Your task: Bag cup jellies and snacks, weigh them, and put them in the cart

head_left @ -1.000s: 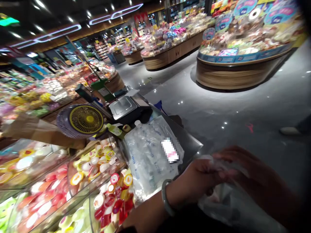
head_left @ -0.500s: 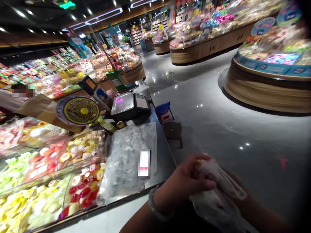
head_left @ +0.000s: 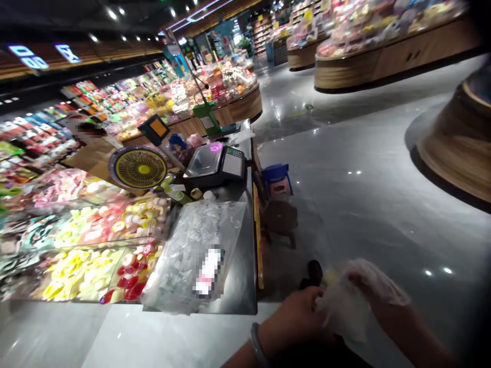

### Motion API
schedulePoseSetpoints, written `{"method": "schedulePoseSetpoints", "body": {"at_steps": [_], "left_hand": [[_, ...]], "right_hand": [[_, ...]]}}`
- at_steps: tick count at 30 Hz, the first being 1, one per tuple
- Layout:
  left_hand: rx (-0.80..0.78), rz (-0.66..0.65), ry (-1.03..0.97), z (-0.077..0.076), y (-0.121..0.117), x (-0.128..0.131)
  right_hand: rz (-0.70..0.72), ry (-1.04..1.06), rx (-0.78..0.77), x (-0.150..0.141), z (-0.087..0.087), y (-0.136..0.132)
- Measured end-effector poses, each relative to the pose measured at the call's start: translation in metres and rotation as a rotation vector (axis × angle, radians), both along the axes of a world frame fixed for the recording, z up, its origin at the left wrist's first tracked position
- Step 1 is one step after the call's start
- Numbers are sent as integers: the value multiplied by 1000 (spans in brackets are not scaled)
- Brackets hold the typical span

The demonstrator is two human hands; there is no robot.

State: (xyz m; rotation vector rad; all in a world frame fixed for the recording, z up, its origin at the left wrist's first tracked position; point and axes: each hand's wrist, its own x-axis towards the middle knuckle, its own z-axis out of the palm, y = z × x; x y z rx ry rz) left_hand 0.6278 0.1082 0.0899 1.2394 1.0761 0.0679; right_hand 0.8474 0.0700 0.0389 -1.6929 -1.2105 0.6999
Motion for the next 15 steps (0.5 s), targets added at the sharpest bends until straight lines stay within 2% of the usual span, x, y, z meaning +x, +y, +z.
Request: {"method": "schedulePoseSetpoints", "body": {"at_steps": [3,6,11,15], "left_hand": [[-81,213,-143,-5,43,18],[-71,387,-173,-2,92,36],[-17,557,-79,9,171,68],[-6,668,-121,20,218,98]], "right_hand": [[43,47,-14,42,-3,47],[103,106,-8,78,12,100],[344,168,-130,127,49,185],[424,262,-196,159,56,243]]}}
